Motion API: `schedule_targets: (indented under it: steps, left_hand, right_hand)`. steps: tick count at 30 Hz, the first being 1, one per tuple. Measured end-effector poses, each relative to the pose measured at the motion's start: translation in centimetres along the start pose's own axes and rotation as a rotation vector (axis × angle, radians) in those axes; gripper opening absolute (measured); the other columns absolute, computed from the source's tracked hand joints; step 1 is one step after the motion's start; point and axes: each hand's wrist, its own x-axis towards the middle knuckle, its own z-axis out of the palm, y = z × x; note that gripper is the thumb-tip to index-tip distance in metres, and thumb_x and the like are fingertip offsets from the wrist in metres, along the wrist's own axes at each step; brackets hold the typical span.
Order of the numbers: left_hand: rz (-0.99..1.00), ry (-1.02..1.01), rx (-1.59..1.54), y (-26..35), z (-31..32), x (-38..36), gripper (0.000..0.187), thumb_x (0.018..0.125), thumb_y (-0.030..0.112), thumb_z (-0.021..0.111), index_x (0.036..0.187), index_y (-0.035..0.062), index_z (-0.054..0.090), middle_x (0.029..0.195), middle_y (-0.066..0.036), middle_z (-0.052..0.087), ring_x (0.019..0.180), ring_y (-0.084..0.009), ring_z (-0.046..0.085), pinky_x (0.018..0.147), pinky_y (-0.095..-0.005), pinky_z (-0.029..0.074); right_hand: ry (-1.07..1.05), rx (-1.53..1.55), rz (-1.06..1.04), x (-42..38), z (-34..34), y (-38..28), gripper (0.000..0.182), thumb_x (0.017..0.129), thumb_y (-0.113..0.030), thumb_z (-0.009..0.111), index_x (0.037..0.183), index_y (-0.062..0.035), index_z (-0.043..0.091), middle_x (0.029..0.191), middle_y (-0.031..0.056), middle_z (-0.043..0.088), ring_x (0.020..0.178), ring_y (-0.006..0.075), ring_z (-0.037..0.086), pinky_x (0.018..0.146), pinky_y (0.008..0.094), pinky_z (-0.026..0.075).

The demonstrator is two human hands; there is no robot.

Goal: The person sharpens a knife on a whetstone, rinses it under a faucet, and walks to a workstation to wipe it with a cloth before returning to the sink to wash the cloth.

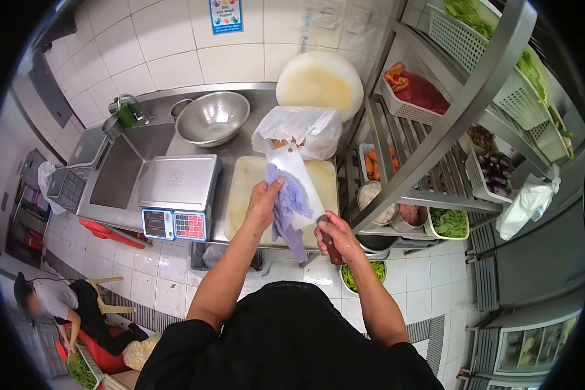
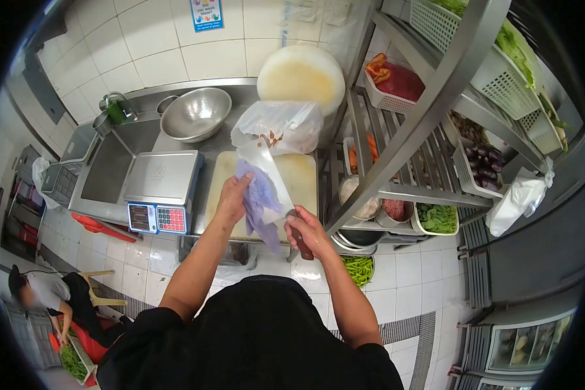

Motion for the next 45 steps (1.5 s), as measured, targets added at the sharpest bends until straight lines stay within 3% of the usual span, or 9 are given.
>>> schedule_targets:
  steps: [6, 11, 24, 30, 31, 32, 35, 42, 45]
  left_hand:
    - [-0.01, 0.072, 0.16, 1.9, 0.0, 3.4, 0.018, 0.096, 0.016, 0.061, 0.106, 0.0022, 0.065, 0.091, -0.004, 0.07, 0.082, -0.0142, 0.066, 0.077, -0.0296, 0.053]
    - [0.084, -0.291, 1.231, 4.7, -0.3, 13.4, 0.034, 0.079, -0.001, 0.054, 0.11, 0.0015, 0.067, 0.093, -0.004, 0.07, 0.084, -0.0156, 0.065, 0.077, -0.0302, 0.051]
    - [0.826, 0.06, 1.225, 26.6, 20.9, 31.3, 0.082, 0.082, 0.03, 0.073, 0.149, 0.0003, 0.036, 0.123, -0.02, 0.063, 0.102, -0.0255, 0.065, 0.083, -0.0329, 0.054]
    - [0.147, -0.668, 1.138, 10.9, 8.4, 23.0, 0.05, 0.087, 0.027, 0.055, 0.131, 0.0052, 0.058, 0.108, -0.006, 0.067, 0.095, -0.0173, 0.062, 0.076, -0.0319, 0.052]
    - [0.379, -0.978, 1.529, 7.1, 4.2, 21.3, 0.052, 0.087, 0.025, 0.057, 0.135, 0.0059, 0.056, 0.112, -0.007, 0.066, 0.097, -0.018, 0.062, 0.078, -0.0326, 0.053]
    - [-0.192, -0.752, 1.115, 4.6, 1.8, 16.7, 0.052, 0.087, 0.023, 0.058, 0.137, 0.0084, 0.055, 0.117, -0.006, 0.064, 0.099, -0.0183, 0.061, 0.079, -0.0328, 0.053]
    - [-0.583, -0.501, 0.767, -2.5, -7.1, 4.4, 0.052, 0.093, 0.04, 0.064, 0.138, 0.0147, 0.055, 0.12, -0.002, 0.062, 0.099, -0.0156, 0.06, 0.08, -0.0336, 0.053]
    - [-0.718, 0.239, 0.737, -10.2, -22.0, -22.1, 0.046, 0.09, 0.041, 0.065, 0.124, 0.01, 0.065, 0.1, -0.008, 0.068, 0.079, -0.0185, 0.064, 0.06, -0.0335, 0.054]
    - [-0.751, 0.584, 0.704, -12.1, -27.3, -29.7, 0.043, 0.087, 0.04, 0.066, 0.117, 0.0081, 0.069, 0.082, -0.01, 0.069, 0.066, -0.0187, 0.063, 0.056, -0.0336, 0.053]
  right_hand:
    - [0.082, -0.305, 0.016, -5.7, -4.5, 1.0, 0.021, 0.097, -0.016, 0.056, 0.114, -0.0027, 0.055, 0.07, 0.0004, 0.052, 0.051, 0.0086, 0.047, 0.047, 0.0234, 0.038]
    - [0.277, -0.346, 0.051, -11.9, -8.3, 4.2, 0.021, 0.096, -0.012, 0.056, 0.113, -0.0008, 0.056, 0.068, 0.0002, 0.051, 0.051, 0.0084, 0.048, 0.046, 0.0242, 0.04]
    - [0.72, -0.103, 0.138, -19.9, -9.4, 8.6, 0.023, 0.094, -0.01, 0.057, 0.116, -0.003, 0.058, 0.069, 0.0013, 0.055, 0.052, 0.0101, 0.051, 0.045, 0.0262, 0.041]
    - [0.696, -0.143, 0.132, -18.7, -8.8, 7.9, 0.022, 0.094, -0.009, 0.057, 0.115, -0.003, 0.058, 0.069, 0.0008, 0.054, 0.052, 0.0096, 0.051, 0.046, 0.0256, 0.041]
    - [0.679, -0.158, 0.135, -17.9, -8.6, 7.6, 0.022, 0.094, -0.009, 0.057, 0.115, -0.003, 0.058, 0.069, 0.0008, 0.054, 0.052, 0.0096, 0.051, 0.046, 0.0256, 0.041]
    - [0.644, -0.155, 0.118, -16.9, -8.5, 7.3, 0.023, 0.094, -0.01, 0.058, 0.116, -0.0029, 0.058, 0.069, 0.0007, 0.054, 0.052, 0.0094, 0.05, 0.046, 0.0255, 0.041]
    - [0.53, -0.207, 0.138, -13.8, -8.5, 7.2, 0.025, 0.094, -0.012, 0.059, 0.117, -0.0027, 0.058, 0.069, 0.0004, 0.055, 0.053, 0.009, 0.051, 0.046, 0.025, 0.041]
    - [0.397, -0.639, 0.161, -2.5, -6.7, 6.5, 0.043, 0.093, -0.019, 0.061, 0.131, -0.0006, 0.054, 0.081, 0.0025, 0.061, 0.065, 0.0095, 0.052, 0.061, 0.0262, 0.045]
    - [0.27, -1.307, -0.205, 2.7, -6.7, 6.9, 0.038, 0.09, -0.018, 0.06, 0.125, -0.0053, 0.061, 0.092, 0.0154, 0.069, 0.077, 0.0295, 0.067, 0.072, 0.0385, 0.052]
